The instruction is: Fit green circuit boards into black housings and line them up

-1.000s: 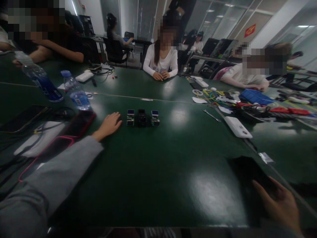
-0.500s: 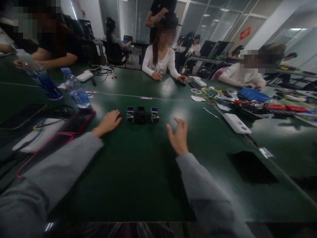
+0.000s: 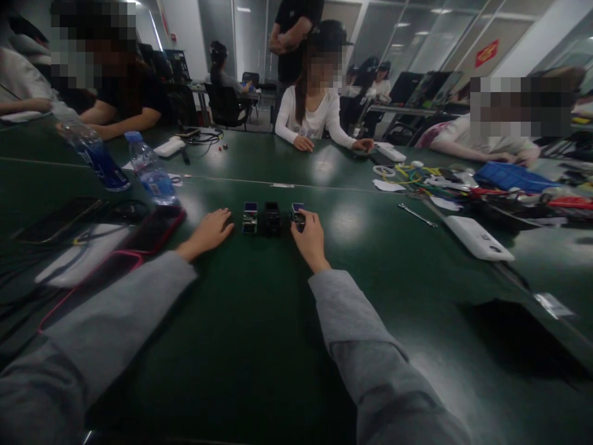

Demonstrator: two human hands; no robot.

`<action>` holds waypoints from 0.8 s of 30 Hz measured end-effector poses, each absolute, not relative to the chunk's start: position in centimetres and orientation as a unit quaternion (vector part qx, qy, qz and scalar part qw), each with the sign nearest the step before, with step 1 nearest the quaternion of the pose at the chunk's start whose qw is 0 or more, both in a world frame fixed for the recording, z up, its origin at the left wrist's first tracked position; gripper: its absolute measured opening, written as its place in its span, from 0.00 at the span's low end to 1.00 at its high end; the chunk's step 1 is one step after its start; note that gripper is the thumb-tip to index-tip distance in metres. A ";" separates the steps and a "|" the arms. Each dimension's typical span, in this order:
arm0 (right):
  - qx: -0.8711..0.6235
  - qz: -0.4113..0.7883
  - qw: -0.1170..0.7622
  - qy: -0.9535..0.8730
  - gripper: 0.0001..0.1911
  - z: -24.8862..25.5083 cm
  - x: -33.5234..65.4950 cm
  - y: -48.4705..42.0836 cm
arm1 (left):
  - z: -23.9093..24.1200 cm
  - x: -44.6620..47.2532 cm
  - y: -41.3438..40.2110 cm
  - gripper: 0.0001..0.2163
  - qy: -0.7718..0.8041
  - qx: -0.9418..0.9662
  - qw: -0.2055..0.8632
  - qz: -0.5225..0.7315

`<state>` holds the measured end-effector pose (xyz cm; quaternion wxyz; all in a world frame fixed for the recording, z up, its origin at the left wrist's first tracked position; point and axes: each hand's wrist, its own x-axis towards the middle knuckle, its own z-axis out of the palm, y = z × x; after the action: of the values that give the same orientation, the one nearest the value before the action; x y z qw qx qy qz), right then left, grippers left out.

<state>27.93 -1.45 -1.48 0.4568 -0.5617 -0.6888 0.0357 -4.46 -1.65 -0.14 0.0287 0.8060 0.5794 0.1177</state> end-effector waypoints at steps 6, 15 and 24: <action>-0.601 0.091 0.481 -0.632 0.20 -1.9 28.4 -0.4 | 0.0 -4.5 -1.7 0.28 0.579 0.806 0.036 0.118; -0.602 0.023 0.474 -0.642 0.29 -1.8 28.5 -0.8 | 0.2 -4.5 -1.8 0.29 0.579 0.805 0.047 0.118; -0.630 0.118 0.514 -0.569 0.26 -2.1 29.0 -0.4 | 0.0 -4.4 -1.7 0.28 0.578 0.807 0.030 0.118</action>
<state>29.04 -0.37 -2.10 0.5143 -0.6304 -0.5694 0.1175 -4.42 -1.70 -0.03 0.0304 0.8069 0.5780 0.1179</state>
